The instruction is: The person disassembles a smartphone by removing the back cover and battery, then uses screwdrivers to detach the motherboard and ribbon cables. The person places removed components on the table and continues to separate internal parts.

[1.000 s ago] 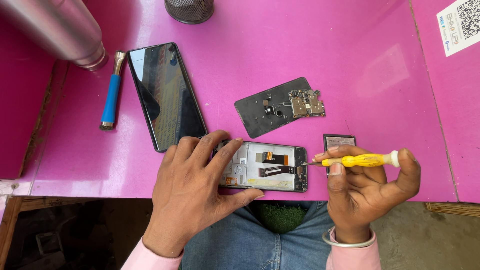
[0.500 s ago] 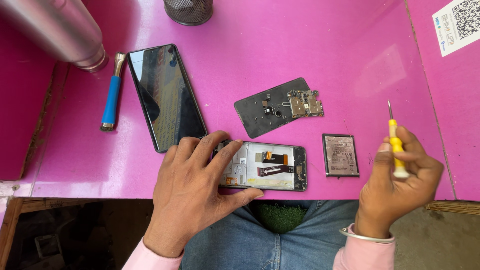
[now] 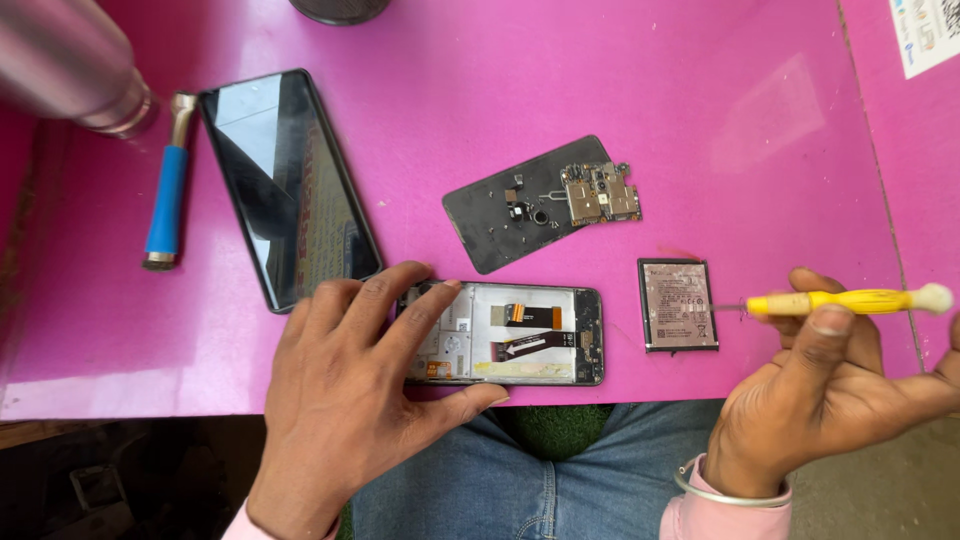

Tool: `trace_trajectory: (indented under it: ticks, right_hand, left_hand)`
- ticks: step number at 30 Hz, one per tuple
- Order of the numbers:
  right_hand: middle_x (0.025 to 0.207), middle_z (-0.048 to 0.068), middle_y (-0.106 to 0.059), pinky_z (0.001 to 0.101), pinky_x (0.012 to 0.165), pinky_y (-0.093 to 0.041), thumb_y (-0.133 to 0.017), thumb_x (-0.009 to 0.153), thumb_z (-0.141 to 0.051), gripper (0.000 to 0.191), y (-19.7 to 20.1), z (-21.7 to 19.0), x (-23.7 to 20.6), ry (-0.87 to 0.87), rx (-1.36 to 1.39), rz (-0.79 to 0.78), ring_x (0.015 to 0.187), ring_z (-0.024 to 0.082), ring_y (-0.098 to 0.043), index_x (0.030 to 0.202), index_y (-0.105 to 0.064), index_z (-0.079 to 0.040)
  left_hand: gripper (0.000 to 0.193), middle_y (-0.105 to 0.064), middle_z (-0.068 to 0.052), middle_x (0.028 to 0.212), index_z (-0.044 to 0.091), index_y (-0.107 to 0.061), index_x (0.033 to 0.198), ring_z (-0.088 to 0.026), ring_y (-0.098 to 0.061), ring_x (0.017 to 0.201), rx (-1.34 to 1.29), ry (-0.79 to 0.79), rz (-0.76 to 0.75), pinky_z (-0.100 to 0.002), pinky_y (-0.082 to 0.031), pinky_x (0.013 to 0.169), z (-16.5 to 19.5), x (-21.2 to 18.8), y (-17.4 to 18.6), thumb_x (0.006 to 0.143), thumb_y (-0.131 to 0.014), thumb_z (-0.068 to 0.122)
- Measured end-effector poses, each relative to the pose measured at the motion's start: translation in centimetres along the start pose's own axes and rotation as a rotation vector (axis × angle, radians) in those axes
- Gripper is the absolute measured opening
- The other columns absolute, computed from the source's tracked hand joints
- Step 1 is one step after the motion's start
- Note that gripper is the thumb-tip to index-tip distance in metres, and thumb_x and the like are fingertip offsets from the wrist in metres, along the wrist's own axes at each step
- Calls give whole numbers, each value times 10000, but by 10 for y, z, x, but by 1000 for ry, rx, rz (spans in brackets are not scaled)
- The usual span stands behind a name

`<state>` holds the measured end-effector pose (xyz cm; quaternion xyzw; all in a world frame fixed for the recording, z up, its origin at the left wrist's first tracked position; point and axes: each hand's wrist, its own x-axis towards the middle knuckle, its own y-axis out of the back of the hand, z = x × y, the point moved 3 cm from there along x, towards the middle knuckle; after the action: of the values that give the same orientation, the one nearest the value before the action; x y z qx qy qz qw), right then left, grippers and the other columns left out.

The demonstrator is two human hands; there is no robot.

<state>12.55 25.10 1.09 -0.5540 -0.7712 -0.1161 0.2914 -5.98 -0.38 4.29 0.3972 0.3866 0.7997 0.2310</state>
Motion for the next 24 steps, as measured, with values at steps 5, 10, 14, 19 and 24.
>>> trace_trajectory:
  ticks: [5,10,14,19,24]
  right_hand:
    - [1186,249,-649,405,918,-682,-610,1210,-49,651,-18,-17,-24,50,-88,-147,976,290,-723,1593,-92,-142]
    - [1179,280,-667,418,966,-626,-553,1235,-33,566,-33,-25,-40,164,-208,-402,1002,307,-750,1596,-161,-225]
    - [1178,289,-677,428,968,-626,-557,1230,-25,526,-37,-28,-40,194,-241,-430,1032,311,-776,1550,-195,-233]
    - [1192,294,-664,438,971,-667,-573,1195,9,548,-40,-30,-37,252,-288,-444,1061,321,-778,1534,-214,-230]
    - [1198,292,-663,441,983,-663,-572,1184,39,575,-41,-32,-37,264,-311,-476,1088,326,-770,1556,-225,-229]
  left_hand:
    - [785,-666,-42,1214,114,-736,1199,-269,-575,921,14,19,-25,-430,-495,780,-1,-2,-3,662,-804,683]
    - [810,-646,-26,1254,137,-730,1229,-282,-554,955,50,9,-28,-431,-482,791,-3,-4,-6,687,-782,737]
    - [830,-647,-35,1239,128,-731,1193,-272,-560,945,43,15,-42,-428,-488,783,-6,-7,-8,650,-787,753]
    - [842,-638,-43,1259,125,-723,1207,-254,-554,953,30,7,-49,-413,-485,792,-8,-8,-11,683,-773,782]
    - [823,-648,-45,1235,117,-735,1181,-256,-554,903,34,14,-51,-417,-487,747,-7,-7,-10,666,-776,757]
